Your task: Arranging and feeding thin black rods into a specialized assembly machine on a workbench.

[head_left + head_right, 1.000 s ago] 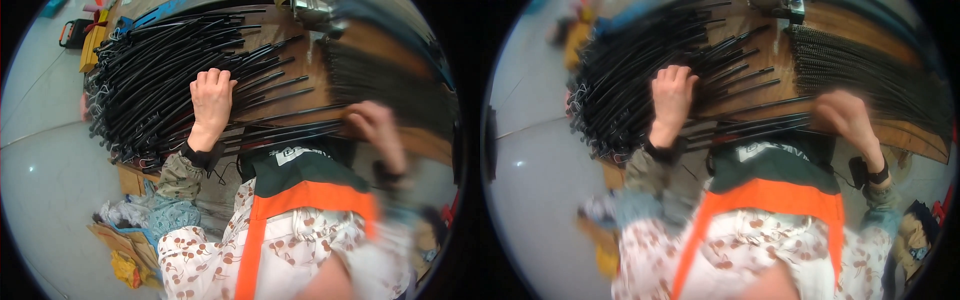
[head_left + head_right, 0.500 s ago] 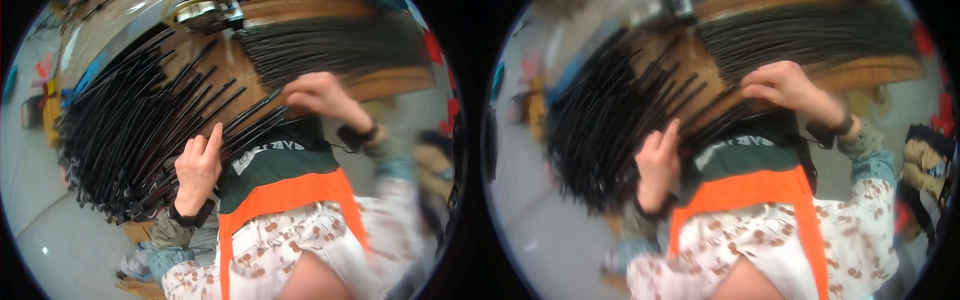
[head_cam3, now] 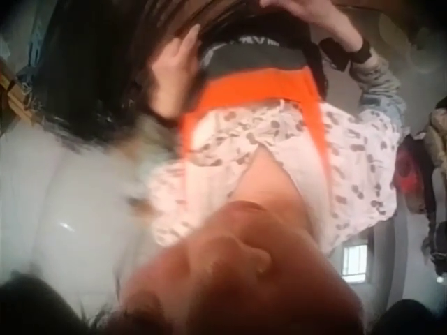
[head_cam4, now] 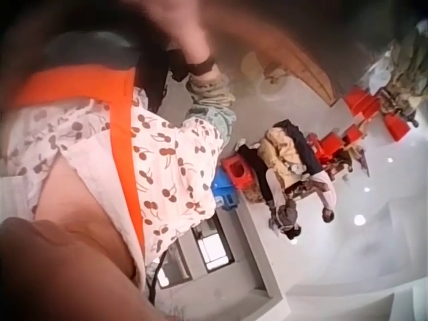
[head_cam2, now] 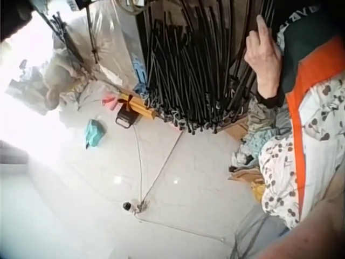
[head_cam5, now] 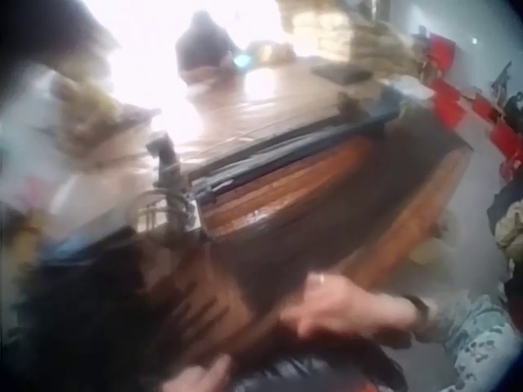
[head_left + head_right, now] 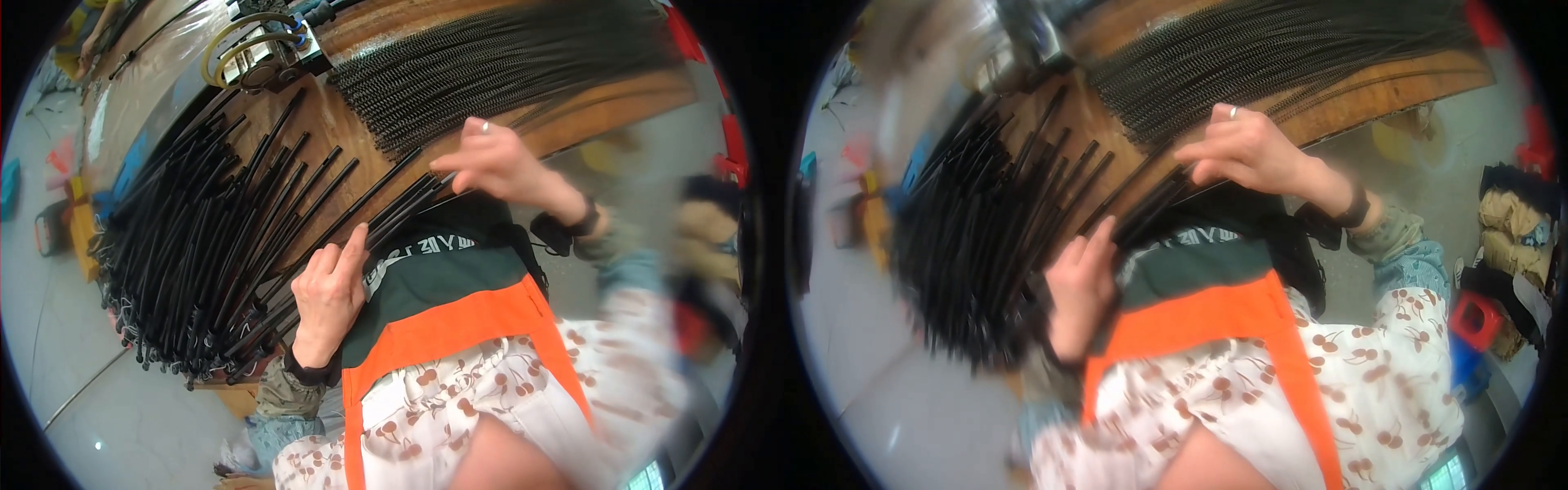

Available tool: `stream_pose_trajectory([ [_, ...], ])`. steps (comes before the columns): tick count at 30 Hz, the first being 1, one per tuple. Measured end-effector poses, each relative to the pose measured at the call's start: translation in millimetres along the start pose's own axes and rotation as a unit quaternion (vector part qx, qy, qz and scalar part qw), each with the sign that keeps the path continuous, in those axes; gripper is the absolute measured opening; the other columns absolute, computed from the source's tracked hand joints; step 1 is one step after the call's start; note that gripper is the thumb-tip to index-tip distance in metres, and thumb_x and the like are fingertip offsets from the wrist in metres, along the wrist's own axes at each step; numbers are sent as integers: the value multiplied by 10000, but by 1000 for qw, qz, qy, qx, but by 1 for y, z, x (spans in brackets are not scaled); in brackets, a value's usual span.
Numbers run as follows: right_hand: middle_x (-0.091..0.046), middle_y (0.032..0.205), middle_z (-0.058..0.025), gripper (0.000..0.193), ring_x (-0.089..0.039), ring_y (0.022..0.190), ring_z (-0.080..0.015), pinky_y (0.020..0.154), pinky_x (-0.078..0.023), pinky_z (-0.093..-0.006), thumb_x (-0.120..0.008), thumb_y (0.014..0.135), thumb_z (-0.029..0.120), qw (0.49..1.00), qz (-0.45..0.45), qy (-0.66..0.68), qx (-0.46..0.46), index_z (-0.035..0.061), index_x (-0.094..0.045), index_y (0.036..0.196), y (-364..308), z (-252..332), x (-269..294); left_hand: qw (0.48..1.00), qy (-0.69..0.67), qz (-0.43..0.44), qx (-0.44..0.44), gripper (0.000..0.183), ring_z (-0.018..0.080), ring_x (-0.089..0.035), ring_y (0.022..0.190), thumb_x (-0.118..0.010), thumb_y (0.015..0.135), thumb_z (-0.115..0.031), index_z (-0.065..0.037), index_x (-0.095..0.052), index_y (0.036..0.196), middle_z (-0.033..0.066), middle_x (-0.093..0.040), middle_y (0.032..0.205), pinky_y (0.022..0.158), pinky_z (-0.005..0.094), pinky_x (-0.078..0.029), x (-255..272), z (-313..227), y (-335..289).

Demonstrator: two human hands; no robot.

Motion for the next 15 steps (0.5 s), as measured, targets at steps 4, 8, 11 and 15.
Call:
stream_pose_trajectory([
  [4,-657,924,-75,345,-571,926,-298,833,-476,-421,-722,771,113,981,-20,-102,165,54,-704,1111,-4,27,-3,1000,15,10,11,399,232,-562,824,-721,790,-122,-168,-675,1184,32,-536,852,705,377,-446,-15,-1,4],
  [8,-655,1040,-130,430,-583,1034,-348,894,-480,-456,-660,716,-3,978,36,-128,160,4,-674,1145,-1,26,-23,999,16,-42,8,392,281,-470,1181,-721,753,-173,-162,-669,1141,53,-544,1218,935,460,-325,-29,-1,17],
  [11,-641,1059,-141,451,-583,1053,-354,878,-491,-448,-668,708,-73,968,-65,-210,118,-6,-658,1154,-2,25,-2,998,-36,-31,46,472,302,-497,1159,-719,779,-169,-125,-622,1239,99,-554,1210,921,475,-336,-45,8,25],
  [15,-619,948,-114,327,-584,944,-312,788,-491,-443,-715,731,-44,968,-12,-229,99,38,-686,1046,12,22,-14,996,-60,-52,37,430,288,-525,1029,-703,803,-139,-108,-628,1225,89,-574,1078,870,437,-371,-48,12,18],
])
Point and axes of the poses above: each hand's wrist, its own y-axis towards the middle knuckle, its own x-axis out of the back of the hand, z = x × y, the point moved 10 cm from there along y, towards the middle knuckle
